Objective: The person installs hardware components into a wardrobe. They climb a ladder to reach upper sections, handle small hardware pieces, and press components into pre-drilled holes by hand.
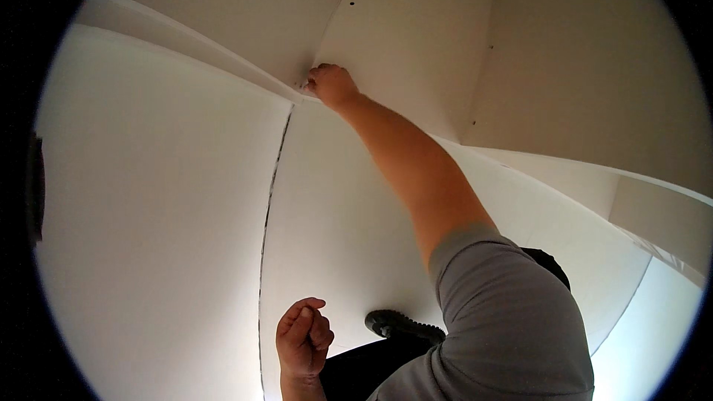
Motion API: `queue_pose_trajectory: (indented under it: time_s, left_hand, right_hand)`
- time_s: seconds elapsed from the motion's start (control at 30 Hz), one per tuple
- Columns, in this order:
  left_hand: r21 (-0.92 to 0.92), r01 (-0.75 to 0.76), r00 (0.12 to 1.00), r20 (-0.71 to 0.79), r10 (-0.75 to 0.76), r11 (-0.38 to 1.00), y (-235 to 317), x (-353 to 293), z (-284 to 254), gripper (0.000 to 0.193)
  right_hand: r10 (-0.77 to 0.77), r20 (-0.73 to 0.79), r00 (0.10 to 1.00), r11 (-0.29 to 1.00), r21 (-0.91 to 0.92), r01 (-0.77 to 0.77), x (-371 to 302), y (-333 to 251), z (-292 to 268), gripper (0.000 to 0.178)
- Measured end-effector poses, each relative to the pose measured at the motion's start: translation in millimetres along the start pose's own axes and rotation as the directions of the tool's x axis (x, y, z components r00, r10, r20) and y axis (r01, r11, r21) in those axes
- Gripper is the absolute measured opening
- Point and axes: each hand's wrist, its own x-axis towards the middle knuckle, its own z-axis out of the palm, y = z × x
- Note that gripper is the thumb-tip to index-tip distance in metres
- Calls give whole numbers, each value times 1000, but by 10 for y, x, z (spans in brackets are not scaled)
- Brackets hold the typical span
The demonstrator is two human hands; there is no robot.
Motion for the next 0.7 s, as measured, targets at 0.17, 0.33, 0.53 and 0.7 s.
queue_pose_trajectory:
  time_s: [0.17, 0.33, 0.53, 0.7]
  left_hand:
    - [-32, -11, 999, -32, 10, 999, -127, -109, -316, 25]
    - [-20, -15, 998, -66, 14, 1000, -134, -172, -174, 24]
    - [-56, 13, 997, -70, -16, 998, -91, -243, -93, 25]
    - [-76, 7, 998, -68, -12, 997, -63, -194, -49, 25]
  right_hand:
    - [-163, 162, 973, 982, -68, 175, -73, 28, 102, 37]
    - [-270, 142, 952, 956, -83, 283, -10, 106, -39, 35]
    - [-249, 64, 966, 960, -120, 255, -28, 89, 12, 31]
    - [-160, 14, 987, 981, -109, 161, -33, -32, -77, 36]
